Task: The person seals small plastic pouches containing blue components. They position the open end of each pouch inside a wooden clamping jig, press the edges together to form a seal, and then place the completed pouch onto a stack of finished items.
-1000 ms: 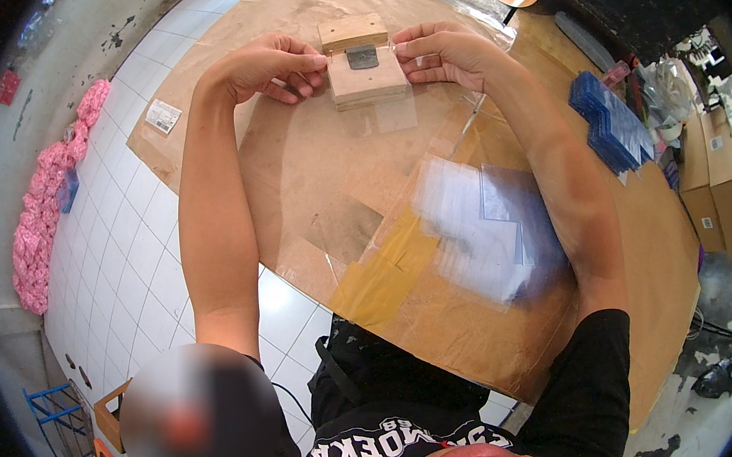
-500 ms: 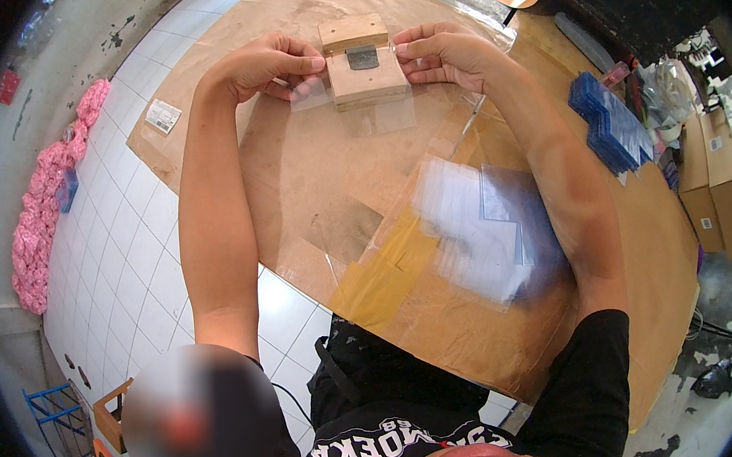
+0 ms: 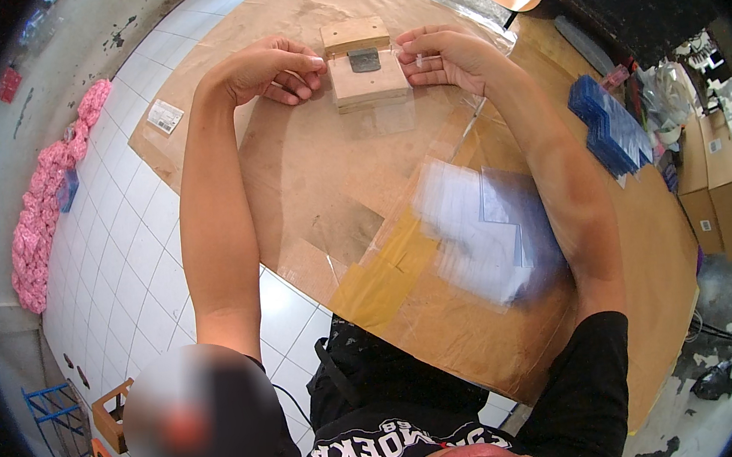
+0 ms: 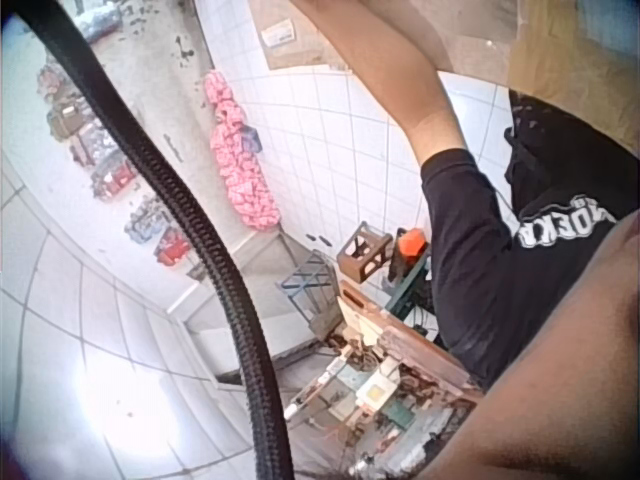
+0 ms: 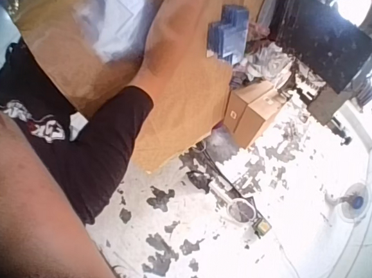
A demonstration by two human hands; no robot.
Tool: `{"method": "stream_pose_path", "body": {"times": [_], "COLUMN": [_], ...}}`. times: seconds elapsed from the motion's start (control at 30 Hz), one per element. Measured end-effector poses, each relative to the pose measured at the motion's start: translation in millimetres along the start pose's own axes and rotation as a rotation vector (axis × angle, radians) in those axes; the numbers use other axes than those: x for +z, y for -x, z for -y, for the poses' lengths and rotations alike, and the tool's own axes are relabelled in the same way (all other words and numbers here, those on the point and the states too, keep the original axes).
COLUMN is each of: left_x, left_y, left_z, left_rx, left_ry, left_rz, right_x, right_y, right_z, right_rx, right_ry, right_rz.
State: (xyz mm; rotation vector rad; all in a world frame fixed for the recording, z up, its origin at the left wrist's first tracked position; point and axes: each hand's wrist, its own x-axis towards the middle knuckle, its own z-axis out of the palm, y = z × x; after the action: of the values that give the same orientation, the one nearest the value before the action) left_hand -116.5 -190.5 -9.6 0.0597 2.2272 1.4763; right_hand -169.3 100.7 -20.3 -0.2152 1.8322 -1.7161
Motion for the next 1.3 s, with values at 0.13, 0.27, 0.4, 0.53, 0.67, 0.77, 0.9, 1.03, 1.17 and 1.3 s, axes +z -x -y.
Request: {"method": "stream_pose_path", "body": {"times": [0.13,0.27,0.4,0.53,0.67,0.77,0.9,1.03,1.17,1.3], "left_x": [-1,-2,0,-12,-17,11,55,116,169,188], "left_y": [1,1,1,-7,-8,-4,-2,3,11,22], "left_z": [3,4,2,2,7,-22,-47,-52,-57,-53], "left_rx": [0.001,-0.004,-0.022,-0.002,0.250,0.506,0.801,1.090,1.258,1.132], "left_ry": [-0.018,-0.033,-0.050,-0.080,-0.140,-0.091,-0.216,-0.370,-0.504,-0.421], "left_rz": [-0.009,-0.034,-0.256,-0.599,-0.993,-1.127,-1.082,-0.808,-0.416,-0.236], "right_x": [0,2,-13,-59,-23,-36,-45,-36,-31,-29], "right_y": [-2,0,-1,1,27,66,140,203,221,215], "right_z": [-2,-2,9,49,82,77,27,-9,-12,-19], "right_rx": [-0.004,-0.005,-0.218,-0.482,-0.434,-0.434,-0.514,-0.419,-0.283,-0.339], "right_ry": [0.008,0.022,0.101,0.134,0.189,0.607,1.089,1.347,1.340,1.352], "right_rz": [0.002,-0.029,-0.223,-0.356,-0.477,-0.272,-0.003,0.100,0.060,0.071]}}
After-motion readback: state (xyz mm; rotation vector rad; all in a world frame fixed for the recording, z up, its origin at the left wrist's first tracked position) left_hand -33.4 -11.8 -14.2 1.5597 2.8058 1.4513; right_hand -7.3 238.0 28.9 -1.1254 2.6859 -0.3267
